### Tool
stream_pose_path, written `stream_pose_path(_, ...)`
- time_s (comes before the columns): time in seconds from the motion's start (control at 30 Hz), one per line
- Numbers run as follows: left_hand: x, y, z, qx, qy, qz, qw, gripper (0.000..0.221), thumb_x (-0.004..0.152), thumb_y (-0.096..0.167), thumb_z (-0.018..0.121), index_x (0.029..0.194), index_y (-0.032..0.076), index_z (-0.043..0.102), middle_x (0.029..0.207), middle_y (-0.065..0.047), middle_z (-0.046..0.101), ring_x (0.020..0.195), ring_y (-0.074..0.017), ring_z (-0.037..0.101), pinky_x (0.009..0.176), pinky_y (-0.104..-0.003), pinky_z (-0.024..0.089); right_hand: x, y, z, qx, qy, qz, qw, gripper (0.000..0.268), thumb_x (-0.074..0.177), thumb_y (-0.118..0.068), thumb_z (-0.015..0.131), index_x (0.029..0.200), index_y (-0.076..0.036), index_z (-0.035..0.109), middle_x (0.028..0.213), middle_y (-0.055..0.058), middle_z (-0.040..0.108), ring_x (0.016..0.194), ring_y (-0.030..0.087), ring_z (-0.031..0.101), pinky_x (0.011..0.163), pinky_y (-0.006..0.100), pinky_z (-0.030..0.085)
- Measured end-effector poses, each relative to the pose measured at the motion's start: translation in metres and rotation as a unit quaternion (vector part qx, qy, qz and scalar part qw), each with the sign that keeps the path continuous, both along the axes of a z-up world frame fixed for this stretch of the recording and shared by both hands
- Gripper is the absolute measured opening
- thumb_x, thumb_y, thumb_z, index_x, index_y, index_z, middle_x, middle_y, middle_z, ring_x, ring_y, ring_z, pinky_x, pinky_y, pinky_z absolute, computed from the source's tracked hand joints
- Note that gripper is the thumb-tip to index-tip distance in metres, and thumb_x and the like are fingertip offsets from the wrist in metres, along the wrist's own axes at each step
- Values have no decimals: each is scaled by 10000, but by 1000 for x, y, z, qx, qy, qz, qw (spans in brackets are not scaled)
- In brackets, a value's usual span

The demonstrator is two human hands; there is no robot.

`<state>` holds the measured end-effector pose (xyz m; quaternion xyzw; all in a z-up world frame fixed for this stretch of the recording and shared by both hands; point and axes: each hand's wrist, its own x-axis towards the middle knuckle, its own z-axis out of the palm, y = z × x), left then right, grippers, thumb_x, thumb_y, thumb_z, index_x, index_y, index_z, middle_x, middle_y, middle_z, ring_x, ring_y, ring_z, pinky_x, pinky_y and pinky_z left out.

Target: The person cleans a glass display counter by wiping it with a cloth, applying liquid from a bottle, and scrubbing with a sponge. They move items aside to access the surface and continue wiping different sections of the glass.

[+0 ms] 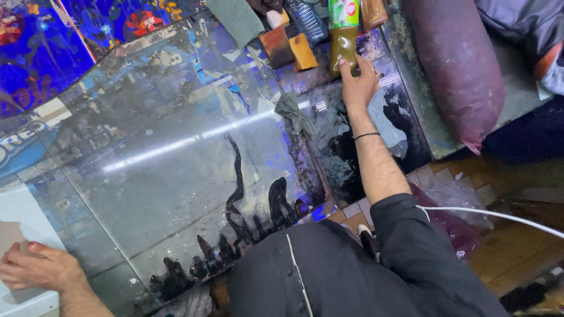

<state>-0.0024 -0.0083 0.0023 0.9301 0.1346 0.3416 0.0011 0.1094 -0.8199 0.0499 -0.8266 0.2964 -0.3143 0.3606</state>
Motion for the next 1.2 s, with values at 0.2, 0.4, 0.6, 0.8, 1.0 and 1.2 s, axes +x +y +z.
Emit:
stream_pose_path(0.2, 0, 7, -6, -12, -4, -7, 1000, 588, 1229, 446, 190, 1263, 1, 573, 1339, -192, 519, 1355, -405, 466, 1116, -578, 323, -6, 14, -22, -76, -56, 36, 995, 431, 946, -379, 784, 1272, -106, 716, 1188, 52, 740, 1157, 287, 561, 1056, 494, 387)
stream_pose_path(0.4, -1, 11, -10, -12, -1, -4, 1000, 566, 1230, 419, 185, 1252, 4, 569, 1333, -195, 508, 1348, -390, 455, 1154, -592, 300, -9, 26, -19, -156, 22, 44, 987, 525, 910, -421, 803, 1351, -163, 676, 1265, 32, 684, 1213, 302, 516, 1049, 544, 316)
stream_pose_path(0.6, -1, 10, -7, -6, 16, 3, 1000, 584, 1237, 426, 173, 1243, -5, 566, 1326, -193, 502, 1362, -386, 450, 1149, -572, 304, -10, 23, -14, -155, 35, 0, 987, 592, 859, -479, 839, 1341, -180, 671, 1280, 32, 656, 1245, 324, 473, 1036, 570, 304)
stream_pose_path(0.8, -1, 3, -1, 19, 7, 14, 1000, 620, 1214, 456, 144, 1220, 9, 574, 1324, -158, 515, 1298, -352, 459, 1132, -552, 325, -22, -2, -26, -130, -71, 7, 989, 541, 984, -321, 719, 1445, -78, 577, 1325, 110, 615, 1235, 305, 525, 1020, 505, 364)
stream_pose_path(1.0, 1, 0, 1, 6, -9, 5, 1000, 611, 1232, 468, 172, 1217, 20, 586, 1295, -166, 518, 1285, -369, 486, 1114, -543, 346, -30, -26, -29, -27, -118, 96, 988, 339, 1022, -126, 626, 1355, -64, 642, 1253, 98, 655, 1058, 249, 645, 934, 357, 532)
stream_pose_path(1.2, 0, -2, 3, 16, -9, 11, 1000, 589, 1226, 455, 191, 1229, 25, 594, 1283, -168, 532, 1305, -388, 483, 1113, -552, 345, -19, -18, -7, -45, -89, 66, 993, 355, 1003, -175, 675, 1338, -65, 642, 1218, 98, 664, 1059, 279, 625, 928, 363, 513)
